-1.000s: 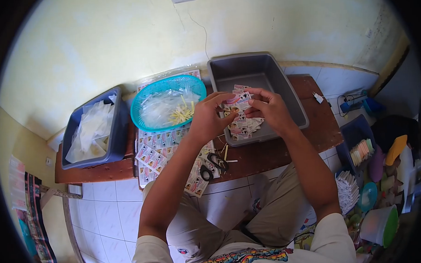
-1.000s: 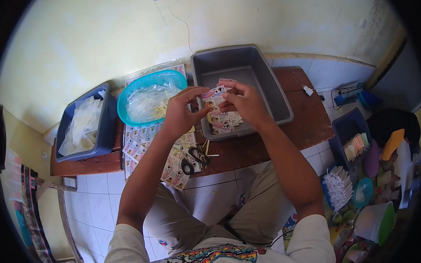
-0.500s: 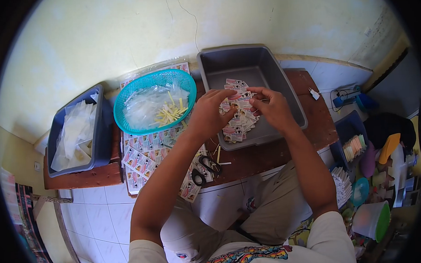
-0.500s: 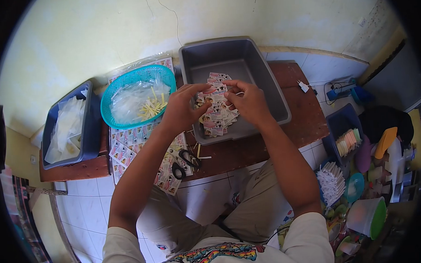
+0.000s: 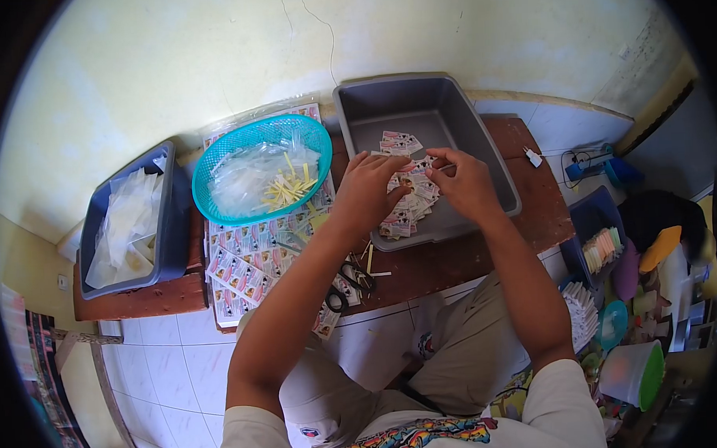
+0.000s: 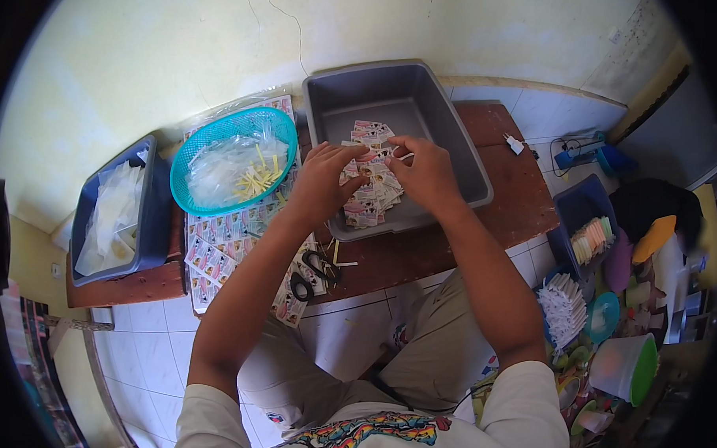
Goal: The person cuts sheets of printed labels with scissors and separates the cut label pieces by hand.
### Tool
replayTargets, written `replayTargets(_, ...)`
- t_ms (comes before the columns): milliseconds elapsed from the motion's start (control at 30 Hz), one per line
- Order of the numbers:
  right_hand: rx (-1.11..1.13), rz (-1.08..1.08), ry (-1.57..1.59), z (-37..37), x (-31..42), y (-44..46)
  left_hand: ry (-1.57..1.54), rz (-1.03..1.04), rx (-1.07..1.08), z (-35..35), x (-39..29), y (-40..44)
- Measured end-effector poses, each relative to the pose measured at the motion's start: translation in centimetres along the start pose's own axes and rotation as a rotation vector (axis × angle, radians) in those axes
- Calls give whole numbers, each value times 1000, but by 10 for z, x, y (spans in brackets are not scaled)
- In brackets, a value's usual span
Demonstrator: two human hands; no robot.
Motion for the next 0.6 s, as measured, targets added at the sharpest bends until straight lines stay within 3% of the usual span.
replayTargets(300, -11, -59, -70, -3, 11, -7, 65, -46, 65, 6, 11, -8)
replayTargets(600, -24, -139, 73, 7, 54, -14, 102, -28, -52, -24, -3, -16)
Point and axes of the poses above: each hand's wrist, its own y-axis towards the middle knuckle, its own z-axis out of the palm, x = y × z, the point moved 7 cm from there along y, towards the middle knuckle, and after that the axes turned 9 degrees about -y, right-handed, at the moved point
